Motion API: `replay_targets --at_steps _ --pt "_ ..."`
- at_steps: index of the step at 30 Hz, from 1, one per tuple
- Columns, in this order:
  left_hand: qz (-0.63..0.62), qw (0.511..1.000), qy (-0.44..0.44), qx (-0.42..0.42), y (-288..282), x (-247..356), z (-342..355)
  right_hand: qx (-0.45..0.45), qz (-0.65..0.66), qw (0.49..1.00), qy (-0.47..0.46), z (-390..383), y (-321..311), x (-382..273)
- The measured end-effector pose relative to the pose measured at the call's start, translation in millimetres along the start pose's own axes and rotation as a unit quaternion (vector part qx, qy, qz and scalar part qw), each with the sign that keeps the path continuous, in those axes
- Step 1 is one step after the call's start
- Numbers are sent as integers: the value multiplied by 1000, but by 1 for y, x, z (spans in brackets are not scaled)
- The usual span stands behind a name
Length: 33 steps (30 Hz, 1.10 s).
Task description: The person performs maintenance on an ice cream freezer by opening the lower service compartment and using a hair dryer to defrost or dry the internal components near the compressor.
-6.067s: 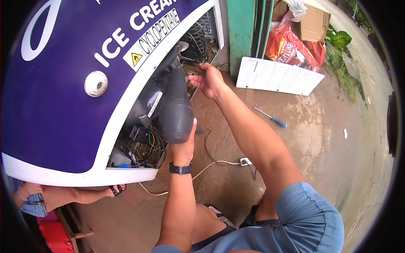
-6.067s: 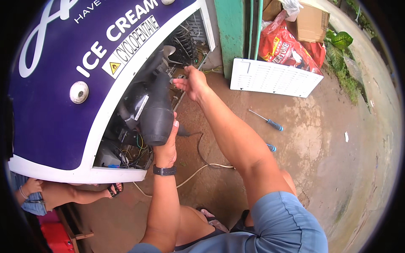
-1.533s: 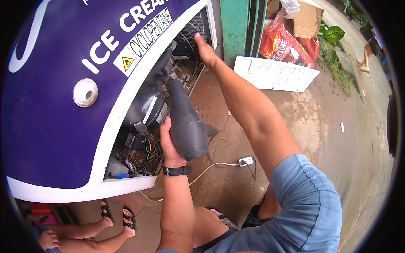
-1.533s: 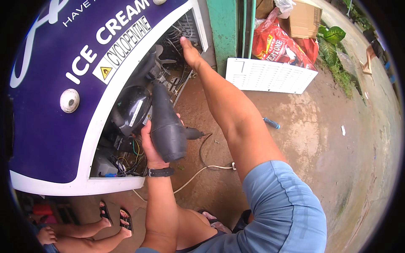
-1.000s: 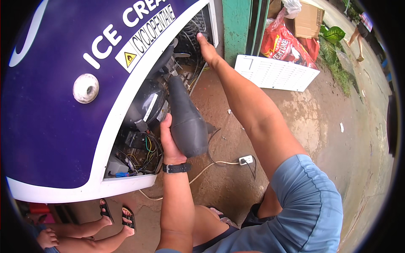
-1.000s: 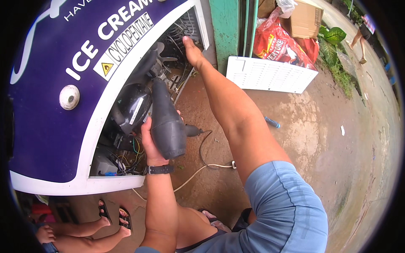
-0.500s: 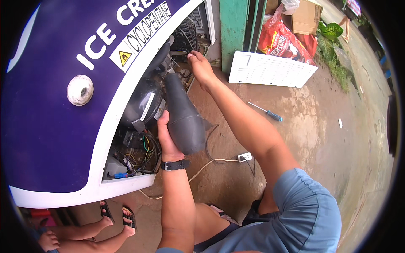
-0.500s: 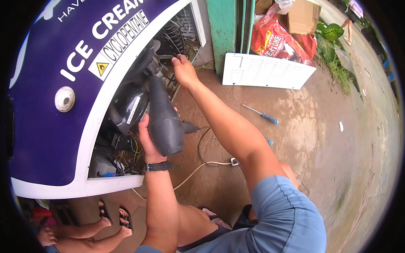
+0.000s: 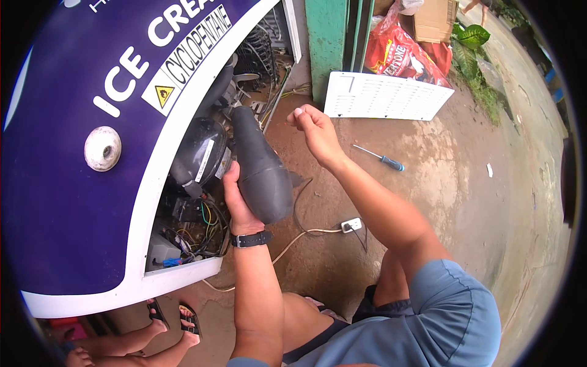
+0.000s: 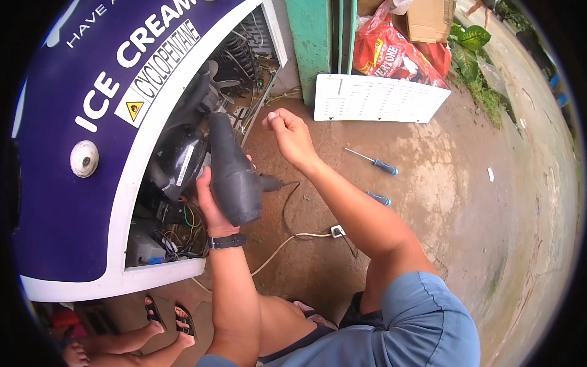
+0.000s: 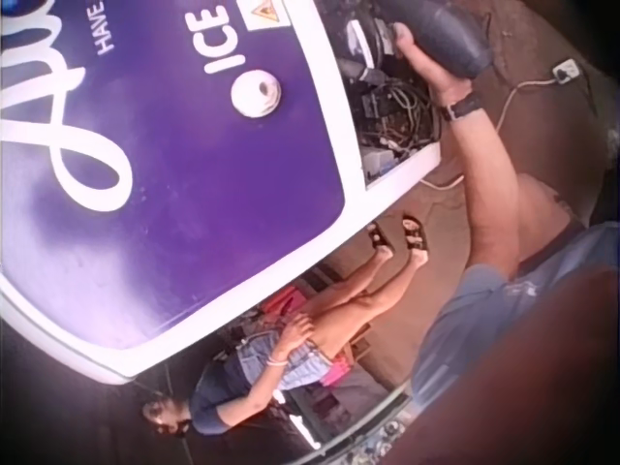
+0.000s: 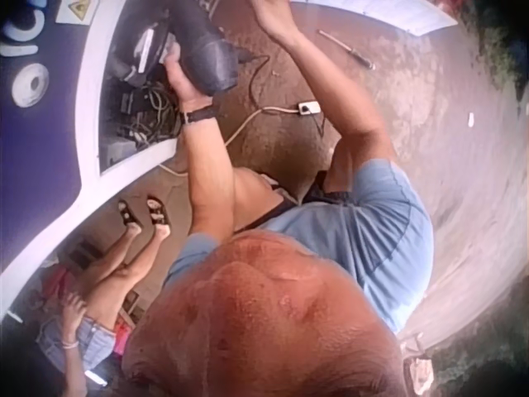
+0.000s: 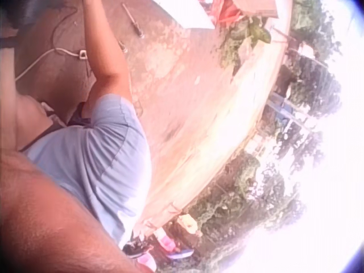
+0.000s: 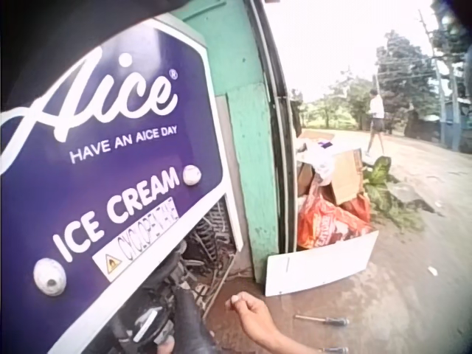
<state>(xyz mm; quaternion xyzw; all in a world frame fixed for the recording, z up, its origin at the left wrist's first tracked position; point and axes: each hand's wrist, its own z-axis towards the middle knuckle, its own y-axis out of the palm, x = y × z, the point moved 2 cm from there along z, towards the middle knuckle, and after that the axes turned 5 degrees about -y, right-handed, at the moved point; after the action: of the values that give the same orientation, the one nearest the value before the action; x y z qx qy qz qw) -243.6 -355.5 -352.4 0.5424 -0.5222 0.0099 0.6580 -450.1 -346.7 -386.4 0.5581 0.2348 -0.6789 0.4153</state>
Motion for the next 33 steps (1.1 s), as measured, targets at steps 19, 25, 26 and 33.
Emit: replay_targets --at_steps 19,25,26,33 --pt "1 1000 11 15 9 2 -5 -34 143 961 234 99 76 -27" --pt "2 1000 11 16 9 3 -5 19 195 944 265 94 78 -23" --pt "2 1000 12 14 9 3 -5 5 208 947 244 95 78 -25" --pt "3 1000 14 11 11 3 -5 3 210 943 257 102 80 -33"
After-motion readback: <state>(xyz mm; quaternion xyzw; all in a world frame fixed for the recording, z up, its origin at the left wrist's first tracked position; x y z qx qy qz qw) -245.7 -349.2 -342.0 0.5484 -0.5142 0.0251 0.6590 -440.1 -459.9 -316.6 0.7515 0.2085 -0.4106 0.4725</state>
